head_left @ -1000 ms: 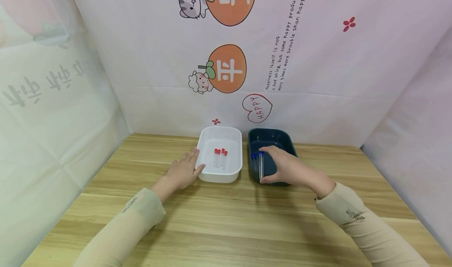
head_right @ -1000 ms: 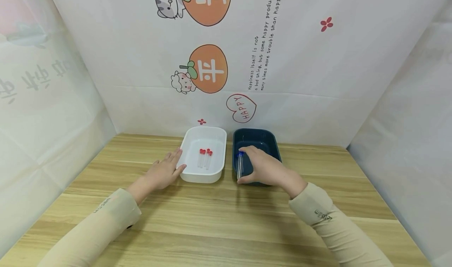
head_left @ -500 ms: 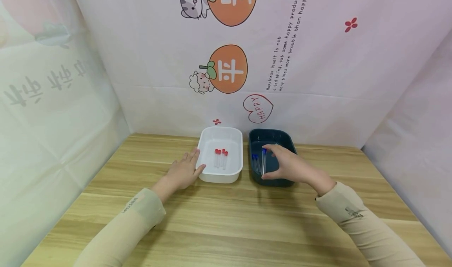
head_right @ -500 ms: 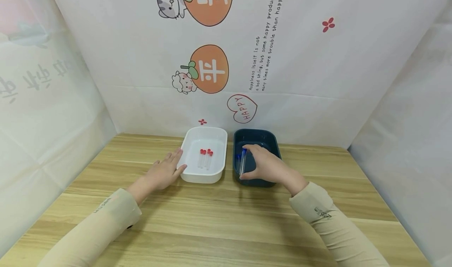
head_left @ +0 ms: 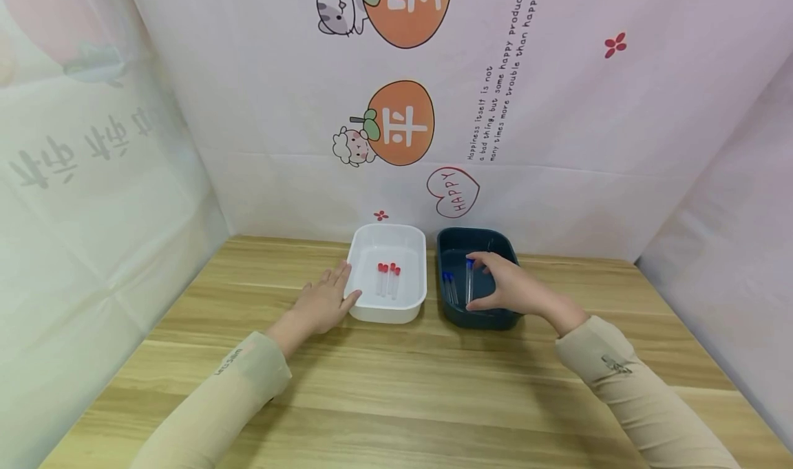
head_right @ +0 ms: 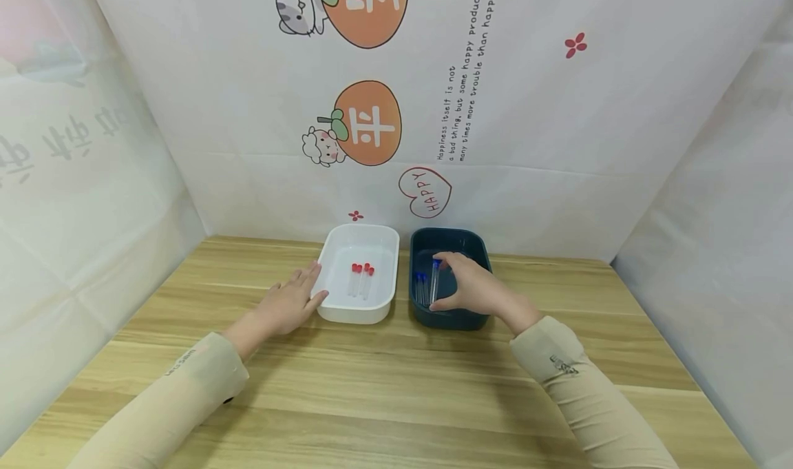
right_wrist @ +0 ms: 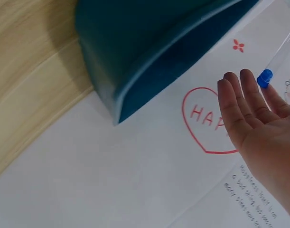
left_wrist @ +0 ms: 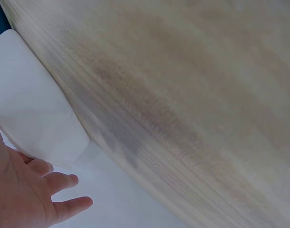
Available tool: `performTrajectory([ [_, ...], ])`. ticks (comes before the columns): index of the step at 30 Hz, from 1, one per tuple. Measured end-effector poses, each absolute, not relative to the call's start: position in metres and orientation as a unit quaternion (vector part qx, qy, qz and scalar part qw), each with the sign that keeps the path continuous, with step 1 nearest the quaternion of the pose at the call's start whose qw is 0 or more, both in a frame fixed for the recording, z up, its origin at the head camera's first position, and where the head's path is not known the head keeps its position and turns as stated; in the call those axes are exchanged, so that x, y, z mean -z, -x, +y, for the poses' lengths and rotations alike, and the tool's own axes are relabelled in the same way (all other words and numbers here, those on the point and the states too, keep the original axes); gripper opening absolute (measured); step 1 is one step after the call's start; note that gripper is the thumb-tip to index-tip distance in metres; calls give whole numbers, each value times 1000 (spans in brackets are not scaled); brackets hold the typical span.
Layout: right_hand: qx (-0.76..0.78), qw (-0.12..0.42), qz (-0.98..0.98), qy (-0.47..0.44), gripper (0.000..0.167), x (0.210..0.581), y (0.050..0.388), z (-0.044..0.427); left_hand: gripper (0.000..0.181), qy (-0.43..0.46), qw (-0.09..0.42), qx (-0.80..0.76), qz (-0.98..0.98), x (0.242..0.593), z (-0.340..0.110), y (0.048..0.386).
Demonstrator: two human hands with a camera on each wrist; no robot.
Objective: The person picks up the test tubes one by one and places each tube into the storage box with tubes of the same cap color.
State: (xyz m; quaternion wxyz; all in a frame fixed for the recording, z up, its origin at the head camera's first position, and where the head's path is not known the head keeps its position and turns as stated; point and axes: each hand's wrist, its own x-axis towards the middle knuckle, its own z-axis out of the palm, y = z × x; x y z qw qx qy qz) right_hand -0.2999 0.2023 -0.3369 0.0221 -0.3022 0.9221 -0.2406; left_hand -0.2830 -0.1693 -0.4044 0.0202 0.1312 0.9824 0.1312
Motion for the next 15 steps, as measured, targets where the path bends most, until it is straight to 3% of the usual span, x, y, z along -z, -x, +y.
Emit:
performTrajectory([
  [15, 246, 62, 917, 309, 91, 353, 320, 218, 75, -130, 22, -128, 983, 403, -169, 282],
])
